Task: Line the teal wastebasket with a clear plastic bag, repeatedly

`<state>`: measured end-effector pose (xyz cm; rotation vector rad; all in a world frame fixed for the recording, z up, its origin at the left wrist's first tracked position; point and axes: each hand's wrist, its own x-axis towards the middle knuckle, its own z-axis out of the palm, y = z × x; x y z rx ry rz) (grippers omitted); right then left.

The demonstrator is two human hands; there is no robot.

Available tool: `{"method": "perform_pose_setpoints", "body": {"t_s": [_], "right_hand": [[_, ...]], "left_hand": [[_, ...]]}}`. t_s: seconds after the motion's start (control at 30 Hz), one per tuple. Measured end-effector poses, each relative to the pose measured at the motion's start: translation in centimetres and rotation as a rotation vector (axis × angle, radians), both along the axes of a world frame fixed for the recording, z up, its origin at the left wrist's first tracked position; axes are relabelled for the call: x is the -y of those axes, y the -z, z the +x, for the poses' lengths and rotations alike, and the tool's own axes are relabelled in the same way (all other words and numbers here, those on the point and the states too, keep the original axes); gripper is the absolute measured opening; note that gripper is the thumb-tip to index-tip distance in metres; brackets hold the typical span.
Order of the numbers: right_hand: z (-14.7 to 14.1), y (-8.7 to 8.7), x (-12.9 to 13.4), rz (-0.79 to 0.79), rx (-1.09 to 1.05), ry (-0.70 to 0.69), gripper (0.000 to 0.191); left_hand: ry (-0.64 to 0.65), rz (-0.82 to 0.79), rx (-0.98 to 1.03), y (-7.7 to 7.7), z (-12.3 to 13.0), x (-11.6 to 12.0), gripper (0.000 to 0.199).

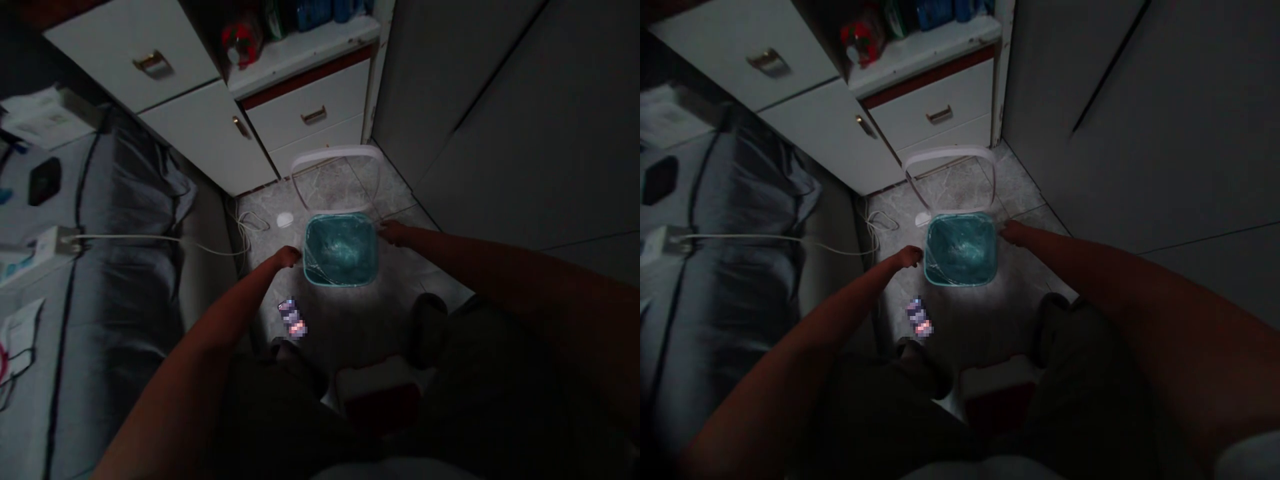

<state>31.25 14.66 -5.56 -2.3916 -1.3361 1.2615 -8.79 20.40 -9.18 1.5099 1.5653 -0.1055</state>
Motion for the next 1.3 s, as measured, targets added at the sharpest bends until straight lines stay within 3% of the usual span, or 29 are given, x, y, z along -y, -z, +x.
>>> {"method": "perform_pose_setpoints", "body": {"t_s": [0.1, 0.23, 0.33, 0.43, 0.6, 0.8, 1.03, 1.3], "right_hand": [[-0.4, -0.9, -0.3, 0.103, 0.074, 0.038, 0.073], [-1.4, -2.2, 0.6, 0.287, 0.180, 0.092, 0.070], [-2.6, -2.9, 2.8, 0.348, 0.141, 0.054, 0.060], [-4.1, -2.7, 5.6, 0.332, 0.084, 0.019, 0.045], [-6.4, -1.5, 8.8, 0.338, 0.081, 0.143, 0.040], [-7.0, -1.0, 9.1, 0.299, 0.042, 0.308, 0.021], [-7.2, 0.6, 9.1, 0.295, 0.020, 0.328, 0.009], [-7.4, 1.6, 9.0, 0.314, 0.030, 0.316, 0.005]], "left_hand": [[-0.084, -0.171, -0.063, -2.0, -1.6, 2.6, 0.044], [-0.442, -0.423, 0.162, -4.1, -2.5, 5.6, 0.059], [-0.645, -0.476, 0.357, -4.2, -1.7, 8.0, 0.050], [-0.730, -0.421, 0.477, -3.6, -0.3, 10.0, 0.036], [-0.745, -0.296, 0.561, -2.8, 1.1, 10.9, 0.039], [-0.729, -0.220, 0.529, -2.2, 1.3, 10.6, 0.033], [-0.694, -0.203, 0.471, -1.2, 0.9, 11.7, 0.023], [-0.592, -0.125, 0.315, -1.4, 0.6, 11.8, 0.018]]}}
